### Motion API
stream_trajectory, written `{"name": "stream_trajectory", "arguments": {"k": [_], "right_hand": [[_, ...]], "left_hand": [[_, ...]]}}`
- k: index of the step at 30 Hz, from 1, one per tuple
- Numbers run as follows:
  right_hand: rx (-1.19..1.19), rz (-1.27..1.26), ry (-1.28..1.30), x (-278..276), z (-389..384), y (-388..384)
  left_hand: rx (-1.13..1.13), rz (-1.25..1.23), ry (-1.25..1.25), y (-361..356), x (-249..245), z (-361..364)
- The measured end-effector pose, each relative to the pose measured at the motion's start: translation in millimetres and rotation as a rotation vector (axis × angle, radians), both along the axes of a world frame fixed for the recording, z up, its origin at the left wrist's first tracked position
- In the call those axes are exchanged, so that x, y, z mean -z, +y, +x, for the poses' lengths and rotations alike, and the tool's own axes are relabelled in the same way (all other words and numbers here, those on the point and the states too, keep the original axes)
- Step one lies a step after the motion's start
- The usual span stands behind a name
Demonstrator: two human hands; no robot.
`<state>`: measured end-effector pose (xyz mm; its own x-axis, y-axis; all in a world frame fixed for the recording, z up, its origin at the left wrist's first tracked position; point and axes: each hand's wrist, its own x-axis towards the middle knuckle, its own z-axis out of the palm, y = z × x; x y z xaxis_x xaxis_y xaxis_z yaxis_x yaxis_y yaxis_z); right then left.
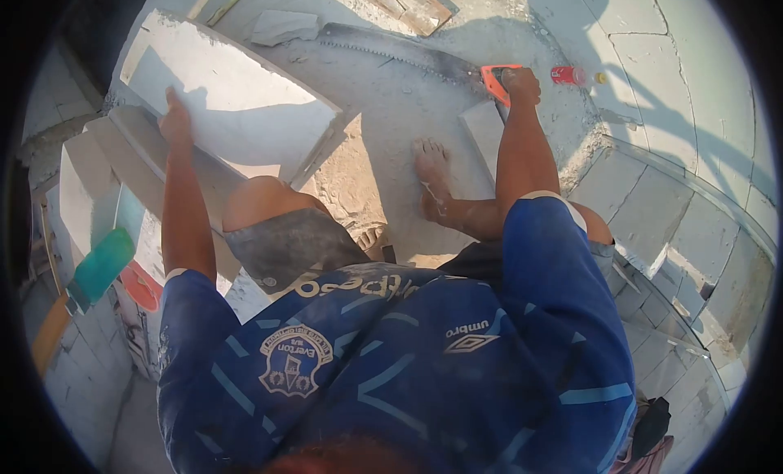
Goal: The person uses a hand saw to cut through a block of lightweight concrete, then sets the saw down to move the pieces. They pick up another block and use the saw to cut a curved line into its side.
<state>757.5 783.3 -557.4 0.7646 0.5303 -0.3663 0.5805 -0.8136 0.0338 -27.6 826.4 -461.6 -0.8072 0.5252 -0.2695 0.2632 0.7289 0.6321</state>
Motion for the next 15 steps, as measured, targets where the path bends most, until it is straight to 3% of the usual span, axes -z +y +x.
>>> {"name": "stream_trajectory", "arguments": {"k": [1, 2, 5, 10, 14, 15], "right_hand": [[0.059, -0.075, 0.179, 25.5, 23.9, -1.5], [0.064, -0.079, 0.199, 26.7, 25.7, -5.2], [0.008, -0.165, 0.176, 18.9, 24.3, -2.3], [-0.342, -0.199, 0.004, -31.0, 0.2, -15.5], [-0.328, -0.168, 0.027, -29.0, -3.6, -23.5], [-0.335, -0.194, 0.084, -44.6, -10.8, -25.8]], "left_hand": [[0.0, 0.023, 0.029, 0.4, 2.0, 0.6], [0.006, 0.019, 0.048, -0.3, 0.5, 1.8], [-0.005, 0.011, -0.047, -0.3, 0.3, -2.3], [-0.057, 0.045, -0.032, -10.3, -12.9, 14.4], [-0.053, 0.004, 0.072, -15.0, -12.4, 18.7], [-0.051, 0.1, -0.067, -23.4, -0.6, 15.5]]}}
